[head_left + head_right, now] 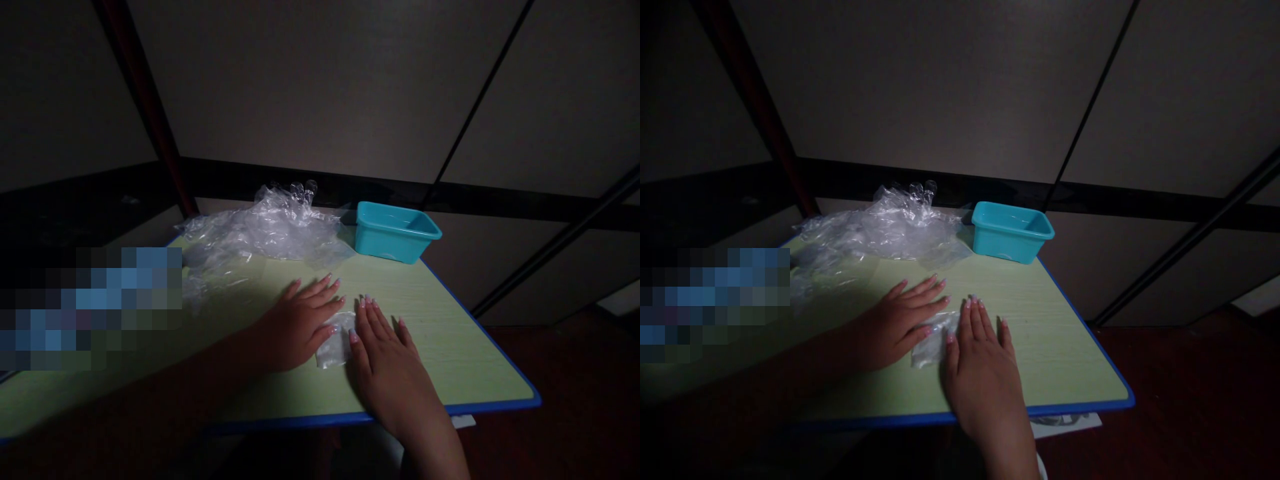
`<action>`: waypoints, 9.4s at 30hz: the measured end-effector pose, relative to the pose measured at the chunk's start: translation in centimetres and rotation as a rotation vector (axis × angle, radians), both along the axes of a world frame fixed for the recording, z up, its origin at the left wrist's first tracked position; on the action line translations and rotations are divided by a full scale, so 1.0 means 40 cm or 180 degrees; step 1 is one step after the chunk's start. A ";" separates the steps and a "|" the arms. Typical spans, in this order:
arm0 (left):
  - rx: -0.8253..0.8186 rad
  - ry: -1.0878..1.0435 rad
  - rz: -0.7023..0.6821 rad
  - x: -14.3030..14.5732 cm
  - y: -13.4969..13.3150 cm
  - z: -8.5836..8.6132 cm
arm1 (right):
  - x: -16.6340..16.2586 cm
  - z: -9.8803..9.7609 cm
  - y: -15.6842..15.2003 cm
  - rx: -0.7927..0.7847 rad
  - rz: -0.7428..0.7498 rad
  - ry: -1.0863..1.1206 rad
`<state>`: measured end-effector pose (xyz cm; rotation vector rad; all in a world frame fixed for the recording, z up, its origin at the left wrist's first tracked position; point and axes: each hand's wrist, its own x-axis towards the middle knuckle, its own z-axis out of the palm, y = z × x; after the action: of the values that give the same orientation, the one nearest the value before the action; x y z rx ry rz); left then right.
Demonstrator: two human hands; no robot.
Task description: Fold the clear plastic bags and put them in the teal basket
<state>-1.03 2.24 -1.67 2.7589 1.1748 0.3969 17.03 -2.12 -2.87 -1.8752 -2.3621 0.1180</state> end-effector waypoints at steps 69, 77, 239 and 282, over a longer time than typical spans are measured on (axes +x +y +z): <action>-0.0528 0.0461 0.0224 -0.007 -0.029 0.001 | 0.001 -0.016 0.001 0.0148 -0.0070 -0.0184; -0.0382 0.0501 0.0363 -0.015 -0.020 -0.013 | 0.009 -0.007 -0.001 0.0188 -0.0071 -0.0030; -0.0361 0.0700 0.0560 -0.016 -0.015 -0.030 | -0.063 0.029 -0.048 -0.0149 0.0626 0.0367; 0.0153 0.0392 0.0432 -0.005 -0.010 -0.018 | 0.038 0.002 -0.068 0.0272 0.0479 -0.0118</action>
<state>-1.22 1.84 -2.39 2.7886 1.4049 0.2747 18.56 -4.84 -2.79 -1.6756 -2.4893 -0.0041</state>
